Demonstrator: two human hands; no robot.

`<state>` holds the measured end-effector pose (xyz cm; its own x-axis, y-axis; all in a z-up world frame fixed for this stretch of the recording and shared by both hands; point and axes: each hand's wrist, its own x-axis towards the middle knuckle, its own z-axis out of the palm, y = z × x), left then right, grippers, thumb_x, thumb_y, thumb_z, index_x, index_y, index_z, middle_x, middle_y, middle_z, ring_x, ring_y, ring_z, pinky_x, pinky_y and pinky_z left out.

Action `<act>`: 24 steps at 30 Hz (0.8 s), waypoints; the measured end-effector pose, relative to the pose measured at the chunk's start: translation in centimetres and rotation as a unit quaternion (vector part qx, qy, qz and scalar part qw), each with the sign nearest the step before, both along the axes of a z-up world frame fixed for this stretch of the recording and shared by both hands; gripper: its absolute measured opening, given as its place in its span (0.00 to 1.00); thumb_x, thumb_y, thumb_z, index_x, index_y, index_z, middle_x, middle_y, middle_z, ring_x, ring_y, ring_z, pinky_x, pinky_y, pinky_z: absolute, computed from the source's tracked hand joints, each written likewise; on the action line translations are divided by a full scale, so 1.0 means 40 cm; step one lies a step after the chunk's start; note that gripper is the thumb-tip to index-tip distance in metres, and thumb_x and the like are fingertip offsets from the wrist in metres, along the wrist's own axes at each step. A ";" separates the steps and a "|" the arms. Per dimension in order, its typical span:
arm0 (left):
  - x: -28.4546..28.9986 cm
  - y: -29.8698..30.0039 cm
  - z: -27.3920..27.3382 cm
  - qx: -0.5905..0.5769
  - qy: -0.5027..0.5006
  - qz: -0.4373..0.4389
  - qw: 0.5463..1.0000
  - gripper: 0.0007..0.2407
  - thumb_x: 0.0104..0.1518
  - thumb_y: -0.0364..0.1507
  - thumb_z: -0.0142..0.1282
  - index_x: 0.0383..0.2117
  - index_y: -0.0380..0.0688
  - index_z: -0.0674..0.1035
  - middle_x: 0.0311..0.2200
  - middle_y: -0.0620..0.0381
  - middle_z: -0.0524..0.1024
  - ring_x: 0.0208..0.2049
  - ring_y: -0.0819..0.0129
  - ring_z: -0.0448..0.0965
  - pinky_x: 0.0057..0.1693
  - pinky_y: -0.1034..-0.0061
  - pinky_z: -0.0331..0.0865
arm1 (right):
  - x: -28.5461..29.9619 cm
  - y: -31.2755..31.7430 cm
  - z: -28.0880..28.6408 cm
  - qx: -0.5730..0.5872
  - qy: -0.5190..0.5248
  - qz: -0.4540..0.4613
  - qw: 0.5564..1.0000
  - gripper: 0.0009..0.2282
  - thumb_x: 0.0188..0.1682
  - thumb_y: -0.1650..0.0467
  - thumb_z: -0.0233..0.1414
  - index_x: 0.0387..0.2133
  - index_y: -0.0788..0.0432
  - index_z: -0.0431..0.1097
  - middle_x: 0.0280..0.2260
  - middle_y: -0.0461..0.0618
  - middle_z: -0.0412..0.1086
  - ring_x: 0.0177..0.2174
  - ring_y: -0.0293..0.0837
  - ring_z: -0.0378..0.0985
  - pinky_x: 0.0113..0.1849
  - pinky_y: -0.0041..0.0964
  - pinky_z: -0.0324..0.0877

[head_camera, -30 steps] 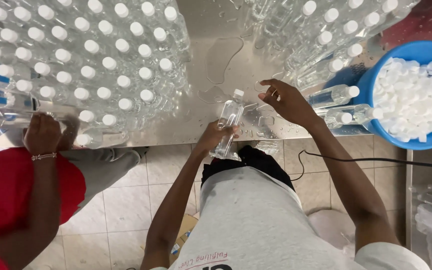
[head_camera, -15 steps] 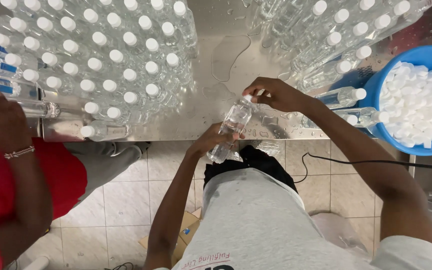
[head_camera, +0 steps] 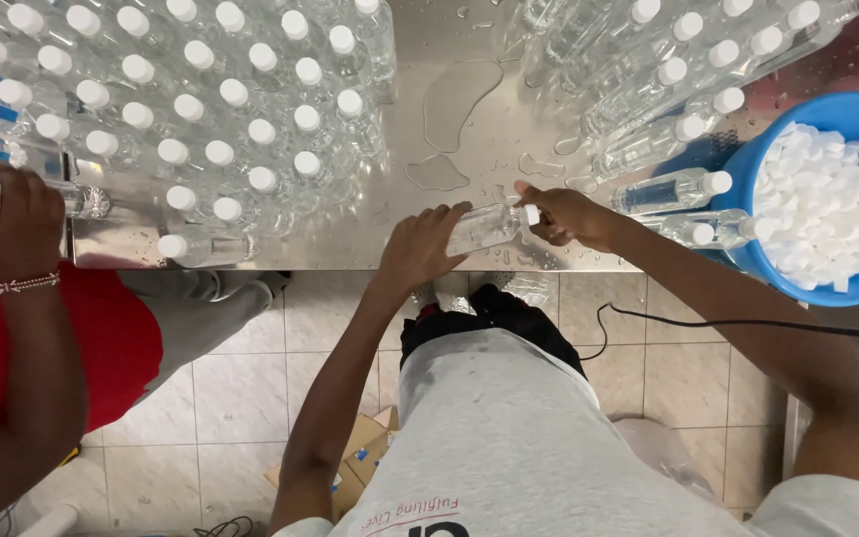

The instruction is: Organizing water bottles into a group on a table and manually placing caps on them.

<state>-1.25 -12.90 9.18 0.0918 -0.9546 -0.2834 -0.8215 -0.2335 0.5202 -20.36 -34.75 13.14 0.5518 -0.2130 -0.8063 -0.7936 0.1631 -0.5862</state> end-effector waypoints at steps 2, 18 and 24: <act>0.005 0.025 0.026 0.021 0.088 0.039 0.995 0.33 0.60 0.46 0.64 0.72 0.58 0.65 0.52 0.51 0.80 0.55 0.50 0.83 0.59 0.52 0.75 | -0.001 0.001 0.040 -0.043 -0.010 0.019 0.999 0.31 0.63 0.44 0.32 0.57 0.55 0.68 0.11 0.44 0.55 0.11 0.41 0.60 0.20 0.36 0.52; 0.023 0.167 0.149 0.122 0.540 0.005 0.833 0.29 0.54 0.46 0.73 0.58 0.43 0.78 0.29 0.57 0.87 0.39 0.64 0.86 0.59 0.62 0.74 | -0.007 0.105 -0.061 -0.501 -0.413 0.272 0.710 0.25 0.64 0.60 0.27 0.20 0.49 0.67 0.13 0.39 0.56 0.14 0.46 0.69 0.20 0.36 0.66; -0.091 0.167 -0.179 -0.130 -0.156 0.067 0.977 0.34 0.50 0.51 0.69 0.60 0.48 0.72 0.36 0.53 0.77 0.33 0.53 0.84 0.39 0.58 0.79 | 0.004 0.049 -0.406 -0.096 0.127 0.077 0.984 0.25 0.54 0.49 0.42 0.36 0.61 0.68 0.18 0.50 0.68 0.15 0.45 0.67 0.17 0.42 0.59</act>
<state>-4.89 -6.22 2.03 0.2638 -0.9642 0.0285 -0.9206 -0.2428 0.3060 -20.18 -32.80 -3.10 0.3756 -0.3038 -0.8756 -0.9250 -0.0644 -0.3745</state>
